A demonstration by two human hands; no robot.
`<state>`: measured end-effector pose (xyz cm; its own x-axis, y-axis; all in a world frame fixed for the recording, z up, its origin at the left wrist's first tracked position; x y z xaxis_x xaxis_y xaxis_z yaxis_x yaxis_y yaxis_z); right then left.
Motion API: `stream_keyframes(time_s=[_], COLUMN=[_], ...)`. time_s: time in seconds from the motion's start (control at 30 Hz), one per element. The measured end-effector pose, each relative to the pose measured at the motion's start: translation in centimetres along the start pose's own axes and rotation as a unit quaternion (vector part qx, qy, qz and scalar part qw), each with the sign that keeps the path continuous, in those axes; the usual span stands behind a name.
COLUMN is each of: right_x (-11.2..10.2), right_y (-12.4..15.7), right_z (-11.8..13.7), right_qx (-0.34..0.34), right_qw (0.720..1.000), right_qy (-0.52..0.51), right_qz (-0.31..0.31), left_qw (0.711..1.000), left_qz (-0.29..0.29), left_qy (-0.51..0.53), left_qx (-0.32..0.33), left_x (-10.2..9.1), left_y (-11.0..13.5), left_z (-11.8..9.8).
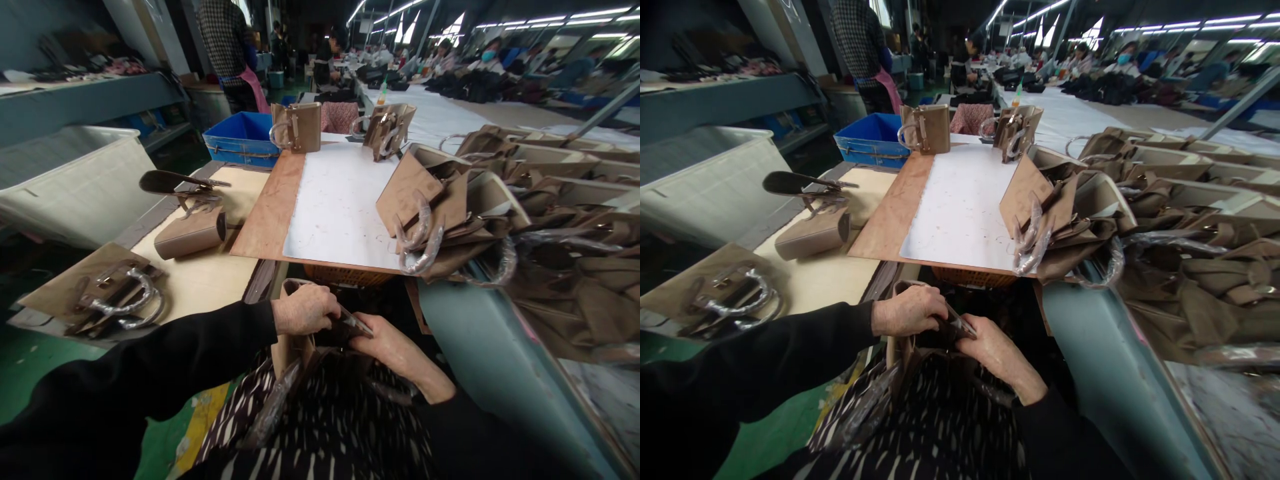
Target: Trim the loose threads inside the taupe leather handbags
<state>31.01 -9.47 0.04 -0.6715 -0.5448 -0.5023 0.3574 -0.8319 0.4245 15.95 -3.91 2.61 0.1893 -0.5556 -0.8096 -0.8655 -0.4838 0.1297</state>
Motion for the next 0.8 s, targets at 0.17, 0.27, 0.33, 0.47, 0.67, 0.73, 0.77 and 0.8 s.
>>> stream_keyframes(time_s=[0.17,0.27,0.33,0.47,0.67,0.73,0.77,0.8], right_x=[0.2,0.4,0.4,0.4,0.4,0.3,0.3,0.3], right_y=[-0.4,-0.6,-0.8,-1.0,-1.0,-1.0,-0.9,-0.9], right_z=[-0.5,-1.0,-1.1,-1.2,-1.2,-1.1,-1.0,-1.0], right_qx=[0.021,0.028,0.027,0.032,0.033,0.024,0.022,0.024], right_qw=[1.0,0.999,0.999,0.998,0.997,0.997,0.997,0.997], right_qy=[-0.016,-0.031,-0.036,-0.047,-0.073,-0.078,-0.078,-0.079], right_qz=[-0.01,-0.012,-0.015,-0.018,-0.004,-0.008,-0.011,-0.011], left_qw=[1.0,1.0,0.999,0.997,0.998,0.995,0.994,0.994], left_qz=[-0.006,0.019,0.021,0.0,0.008,0.006,0.006,0.009], left_qy=[-0.014,-0.003,0.004,0.017,0.057,0.076,0.083,0.087], left_qx=[-0.008,0.01,-0.03,-0.071,0.034,0.063,0.07,0.071], left_x=[0.6,1.1,1.2,0.8,-0.3,-0.3,-0.2,0.0], left_y=[0.1,0.4,0.5,0.8,1.2,1.2,1.1,1.1], left_z=[-0.5,-1.0,-1.0,-0.9,-1.6,-1.5,-1.4,-1.3])
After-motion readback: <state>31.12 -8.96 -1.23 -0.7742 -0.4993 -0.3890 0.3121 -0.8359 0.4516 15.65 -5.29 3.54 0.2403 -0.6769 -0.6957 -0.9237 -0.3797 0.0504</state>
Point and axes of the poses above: each hand's wrist, its own y-axis away from the middle knuckle, its own x-axis out of the palm, z = x × y, the point moved 3 cm from there along -y, towards the middle knuckle, and after that the axes turned 10 degrees about y, right-handed, at the moved point
